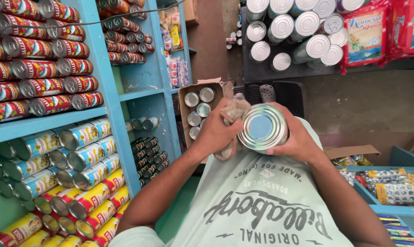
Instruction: Cleaning canned food items with a cloth and placing them onto grocery store shelves.
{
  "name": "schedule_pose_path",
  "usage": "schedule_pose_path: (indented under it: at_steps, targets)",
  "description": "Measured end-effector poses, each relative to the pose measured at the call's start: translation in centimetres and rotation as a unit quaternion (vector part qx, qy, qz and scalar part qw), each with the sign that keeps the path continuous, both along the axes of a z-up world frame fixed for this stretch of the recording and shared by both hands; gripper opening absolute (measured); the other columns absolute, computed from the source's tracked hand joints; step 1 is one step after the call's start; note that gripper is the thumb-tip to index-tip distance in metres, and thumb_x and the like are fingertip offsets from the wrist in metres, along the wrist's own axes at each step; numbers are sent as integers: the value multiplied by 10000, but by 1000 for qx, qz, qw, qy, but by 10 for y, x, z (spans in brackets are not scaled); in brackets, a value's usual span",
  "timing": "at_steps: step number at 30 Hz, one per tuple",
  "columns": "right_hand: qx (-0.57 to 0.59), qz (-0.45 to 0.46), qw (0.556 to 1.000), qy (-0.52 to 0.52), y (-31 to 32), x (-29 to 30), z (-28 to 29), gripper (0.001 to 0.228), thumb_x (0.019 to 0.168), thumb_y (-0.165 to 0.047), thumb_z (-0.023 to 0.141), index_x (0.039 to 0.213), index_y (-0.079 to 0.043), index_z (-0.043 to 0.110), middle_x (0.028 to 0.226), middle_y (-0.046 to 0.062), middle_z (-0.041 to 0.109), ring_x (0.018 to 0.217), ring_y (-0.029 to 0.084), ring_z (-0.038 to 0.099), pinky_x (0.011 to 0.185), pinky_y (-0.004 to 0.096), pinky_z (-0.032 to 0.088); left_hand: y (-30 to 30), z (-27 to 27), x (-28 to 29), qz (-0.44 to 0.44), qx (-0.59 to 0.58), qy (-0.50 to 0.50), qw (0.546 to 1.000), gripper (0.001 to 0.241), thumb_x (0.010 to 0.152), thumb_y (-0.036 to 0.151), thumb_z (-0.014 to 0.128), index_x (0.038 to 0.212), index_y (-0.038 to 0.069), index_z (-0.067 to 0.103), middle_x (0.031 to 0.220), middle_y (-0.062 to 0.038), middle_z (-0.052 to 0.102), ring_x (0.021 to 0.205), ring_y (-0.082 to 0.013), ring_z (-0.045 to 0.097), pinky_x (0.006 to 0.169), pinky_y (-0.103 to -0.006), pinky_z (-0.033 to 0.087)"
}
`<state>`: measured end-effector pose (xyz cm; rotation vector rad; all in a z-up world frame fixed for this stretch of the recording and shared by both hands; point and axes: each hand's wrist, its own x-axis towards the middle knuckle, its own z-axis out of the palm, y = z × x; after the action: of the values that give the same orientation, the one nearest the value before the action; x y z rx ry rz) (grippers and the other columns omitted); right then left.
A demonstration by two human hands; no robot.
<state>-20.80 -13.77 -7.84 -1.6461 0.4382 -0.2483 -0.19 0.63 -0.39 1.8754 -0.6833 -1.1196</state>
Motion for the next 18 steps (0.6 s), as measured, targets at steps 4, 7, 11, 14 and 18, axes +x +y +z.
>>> schedule_pose_path:
  at_steps: [4,7,11,14,18]
  targets:
    - [-4,-11,999,31,6,4,13,1272,431,-515,999,1520,-110,481,1330,149,643,1214,251,630,1090,509,449,12,-22,-2,4,-6,34,999,396,757,305,673,1088,104,590,914,-280,670,975,-437,698,814,-557,519]
    - [-15,-15,999,32,9,8,29,1246,426,-495,1012,1492,-94,506,1282,162,663,1168,281,654,1070,514,456,21,-9,-6,-1,22,64,998,382,744,295,682,1066,104,604,897,-226,680,970,-332,693,858,-503,540]
    - [-32,-10,998,46,8,8,25,1250,396,-508,1014,1481,-120,530,1283,144,674,1186,283,660,1061,500,470,24,-12,-4,-4,34,53,998,400,731,302,703,1073,115,615,909,-219,682,989,-372,707,860,-517,534]
    - [-39,-12,999,34,6,9,23,1235,378,-496,1025,1460,-125,558,1262,135,689,1164,265,669,1069,489,468,24,-18,1,3,-1,37,999,343,717,255,706,1021,113,632,812,-195,667,866,-312,683,792,-471,541]
    - [-47,0,999,26,6,12,33,1214,368,-496,1029,1432,-121,581,1266,142,697,1149,290,680,1054,500,474,20,-12,11,-15,1,-10,1000,328,714,260,735,1023,182,656,785,-128,717,825,-275,711,749,-422,555]
